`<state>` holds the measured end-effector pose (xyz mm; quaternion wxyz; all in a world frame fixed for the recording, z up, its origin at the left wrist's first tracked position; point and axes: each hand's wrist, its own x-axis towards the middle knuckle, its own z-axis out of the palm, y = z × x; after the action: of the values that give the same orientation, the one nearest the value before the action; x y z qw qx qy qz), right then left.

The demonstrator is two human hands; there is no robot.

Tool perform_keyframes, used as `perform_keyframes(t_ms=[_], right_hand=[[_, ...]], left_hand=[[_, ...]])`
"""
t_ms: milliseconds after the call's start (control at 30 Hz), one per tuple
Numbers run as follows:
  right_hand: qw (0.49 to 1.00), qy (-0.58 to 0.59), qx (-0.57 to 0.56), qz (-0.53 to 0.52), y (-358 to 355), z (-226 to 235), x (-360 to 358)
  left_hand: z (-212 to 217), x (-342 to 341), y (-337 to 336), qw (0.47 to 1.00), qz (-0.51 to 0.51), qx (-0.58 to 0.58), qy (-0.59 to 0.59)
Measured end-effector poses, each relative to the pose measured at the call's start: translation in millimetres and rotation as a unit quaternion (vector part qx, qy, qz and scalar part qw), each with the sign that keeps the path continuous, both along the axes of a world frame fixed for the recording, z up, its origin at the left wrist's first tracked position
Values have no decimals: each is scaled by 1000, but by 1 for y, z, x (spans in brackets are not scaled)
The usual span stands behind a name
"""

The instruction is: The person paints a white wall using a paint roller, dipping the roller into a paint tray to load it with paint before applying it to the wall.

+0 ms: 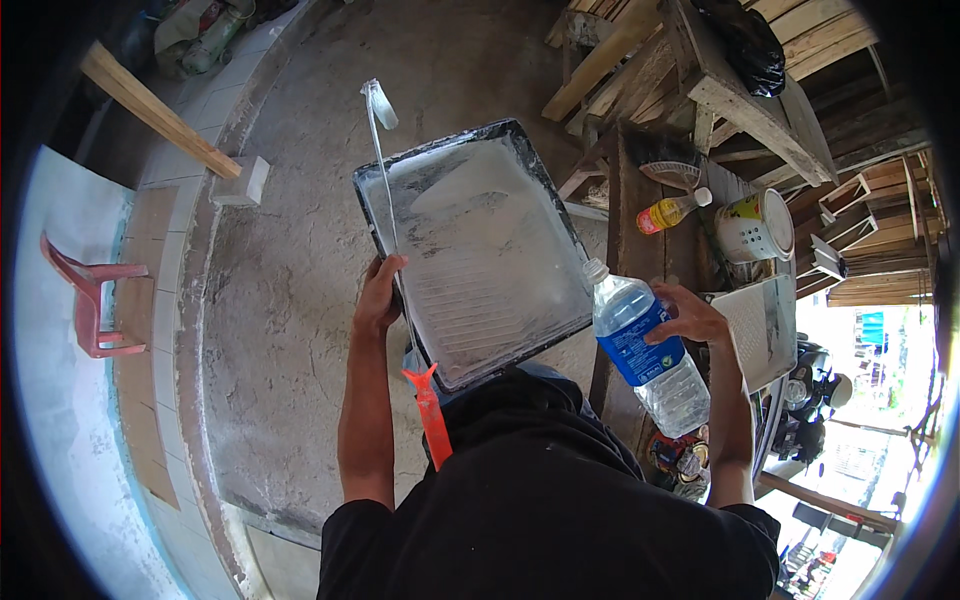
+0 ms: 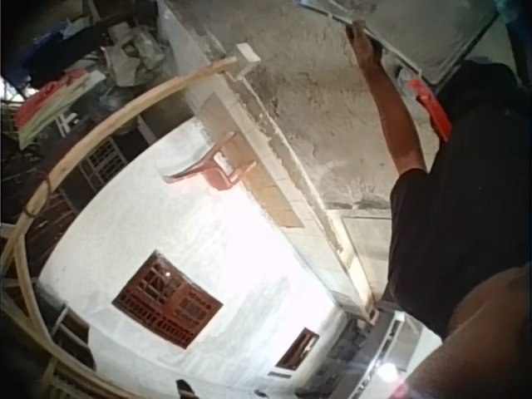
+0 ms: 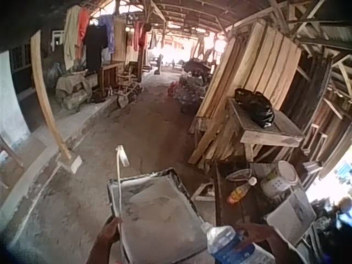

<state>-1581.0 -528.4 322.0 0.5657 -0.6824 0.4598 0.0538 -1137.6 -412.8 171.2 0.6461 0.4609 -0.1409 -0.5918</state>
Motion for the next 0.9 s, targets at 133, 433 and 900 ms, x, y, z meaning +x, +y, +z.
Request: perform_keyframes(t_ms=[133, 433, 900], right_hand=[[1000, 25, 1, -11, 0, 1, 0], [1000, 25, -9, -11, -4, -5, -6], [995, -39, -85, -42, -6, -3, -10]], left_hand=[[0, 0, -1, 1000, -8, -6, 6], [5, -6, -2, 1000, 3, -6, -8], [4, -6, -2, 1000, -6, -1, -1]])
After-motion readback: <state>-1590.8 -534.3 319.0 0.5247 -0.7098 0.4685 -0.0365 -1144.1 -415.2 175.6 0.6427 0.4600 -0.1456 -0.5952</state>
